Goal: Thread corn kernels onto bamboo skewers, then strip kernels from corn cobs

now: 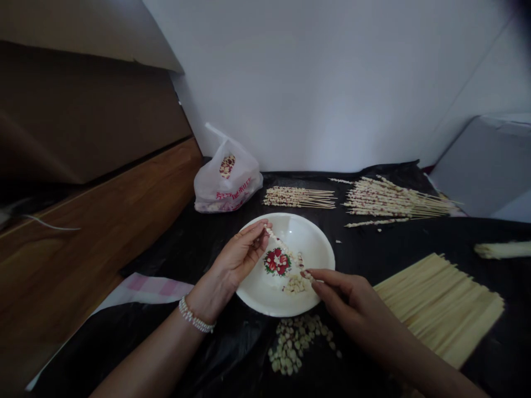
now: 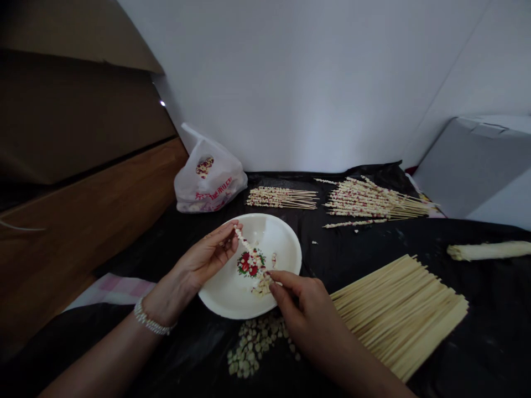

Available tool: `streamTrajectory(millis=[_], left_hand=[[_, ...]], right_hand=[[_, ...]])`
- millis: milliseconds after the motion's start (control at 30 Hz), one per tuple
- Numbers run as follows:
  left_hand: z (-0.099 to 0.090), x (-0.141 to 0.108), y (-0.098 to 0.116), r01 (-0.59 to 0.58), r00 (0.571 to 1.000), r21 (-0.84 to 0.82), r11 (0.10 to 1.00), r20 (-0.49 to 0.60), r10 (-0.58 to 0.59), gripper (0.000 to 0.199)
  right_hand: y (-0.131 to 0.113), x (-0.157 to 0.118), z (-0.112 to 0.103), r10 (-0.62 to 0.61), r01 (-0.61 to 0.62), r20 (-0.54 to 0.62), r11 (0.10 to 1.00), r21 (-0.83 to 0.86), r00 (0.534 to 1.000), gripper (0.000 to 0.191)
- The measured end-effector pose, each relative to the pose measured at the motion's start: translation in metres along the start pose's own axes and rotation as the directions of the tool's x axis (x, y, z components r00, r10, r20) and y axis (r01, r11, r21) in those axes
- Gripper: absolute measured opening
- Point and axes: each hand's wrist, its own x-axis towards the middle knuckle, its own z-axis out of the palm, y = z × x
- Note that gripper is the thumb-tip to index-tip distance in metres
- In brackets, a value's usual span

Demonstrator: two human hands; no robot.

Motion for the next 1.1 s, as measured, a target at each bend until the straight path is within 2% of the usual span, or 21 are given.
streamTrajectory(millis=[233,600,700,900,1100], left_hand=[[-0.0011,0.0011,-0.0009,0.010,1.000,-0.007,1.000,-0.008,-0.010,0.013],[-0.0001,-0.0010,-0.0019,-0.046,0.999,0.053,0.998,0.006,0.046,0.017],[0.0004,-0.0013,-0.0016,-0.019,1.000,0.013,1.000,-0.007,0.019,0.020],[0.0033,-0.0023,0.0008,0.115,0.993,-0.053,0.992,-0.033,-0.117,0.009],[0.0042,-0.0025,0.0016,0.120,0.992,-0.043,0.992,-0.032,-0.121,0.009]], right_hand=[[0.0021,-0.0010,0.0002,0.000,0.000,-0.023,1.000,0.000,1.000,0.033],[0.0000,0.0004,-0.0012,0.009,-0.009,0.007,1.000,0.000,1.000,0.033],[0.0004,0.0010,-0.0016,0.001,-0.001,0.016,1.000,0.010,1.000,0.034],[0.0013,0.0000,-0.0005,0.008,-0.008,-0.001,1.000,0.009,1.000,0.034],[0.0030,-0.0002,0.0008,-0.008,0.008,-0.018,1.000,0.017,1.000,0.034]])
